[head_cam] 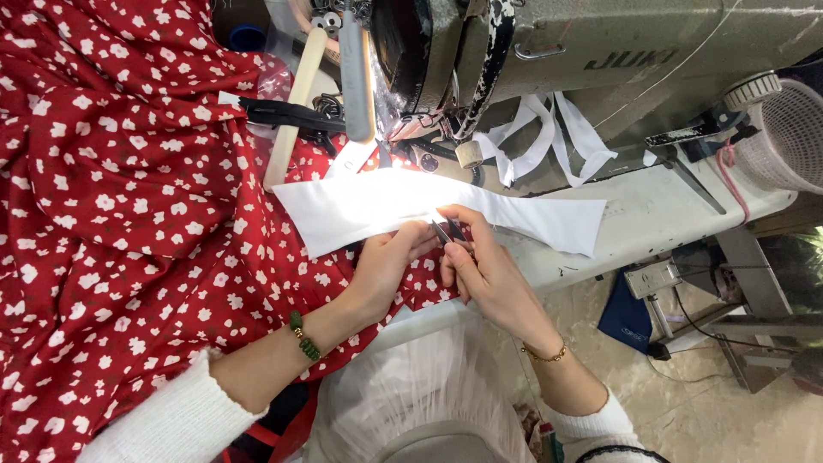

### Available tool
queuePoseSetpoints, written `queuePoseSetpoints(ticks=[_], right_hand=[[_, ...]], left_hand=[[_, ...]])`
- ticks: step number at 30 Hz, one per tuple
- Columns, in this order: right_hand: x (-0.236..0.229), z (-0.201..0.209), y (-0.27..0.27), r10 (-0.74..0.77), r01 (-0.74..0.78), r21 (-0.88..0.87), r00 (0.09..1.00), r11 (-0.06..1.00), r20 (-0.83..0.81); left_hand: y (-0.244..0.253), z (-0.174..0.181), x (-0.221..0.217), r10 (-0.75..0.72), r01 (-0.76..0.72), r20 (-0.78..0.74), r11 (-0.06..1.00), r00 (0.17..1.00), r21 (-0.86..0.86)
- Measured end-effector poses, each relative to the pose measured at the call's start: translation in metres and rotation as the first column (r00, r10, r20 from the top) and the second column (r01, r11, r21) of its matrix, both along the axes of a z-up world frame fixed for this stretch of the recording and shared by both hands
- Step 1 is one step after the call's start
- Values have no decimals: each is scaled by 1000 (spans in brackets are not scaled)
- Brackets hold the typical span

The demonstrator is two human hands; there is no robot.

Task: Trimming excess threads or fabric from a garment component using a thread nipper at a sewing station.

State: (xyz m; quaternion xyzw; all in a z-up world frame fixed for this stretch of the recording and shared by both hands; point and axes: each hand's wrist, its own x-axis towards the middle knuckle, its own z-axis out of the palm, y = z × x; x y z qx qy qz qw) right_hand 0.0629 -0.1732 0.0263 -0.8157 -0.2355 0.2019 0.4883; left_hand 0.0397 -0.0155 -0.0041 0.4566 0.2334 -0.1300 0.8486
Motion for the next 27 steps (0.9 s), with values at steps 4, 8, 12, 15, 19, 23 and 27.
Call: queuePoseSetpoints(ticks=[4, 8, 12, 15, 19, 23, 27], right_hand=[[-2, 3, -3, -16, 16, -4, 1000, 1000, 2], [-1, 3, -11, -68, 70, -50, 997, 996, 33], [-3, 1, -12, -67, 70, -68, 997, 995, 47], [-5, 5, -10, -59, 63, -91, 997, 994, 41], [-8, 9, -9, -76, 78, -86, 997, 993, 26], [-9, 8, -10, -64, 64, -90, 998, 994, 4], [-11, 6, -11, -64, 63, -75, 998, 995, -7]], left_hand=[[1, 7, -2, -20, 19, 1, 999, 1000, 41], [2, 1, 0, -2, 2, -9, 1000, 1000, 11], [2, -3, -1, 34, -34, 3, 999, 999, -15], [3, -19, 3, -12, 12, -8, 1000, 1000, 15], [4, -14, 2, -6, 6, 4, 1000, 1000, 19], [7, -2, 0, 32, -31, -24, 999, 999, 33], [7, -2, 1, 45, -44, -40, 999, 998, 31]])
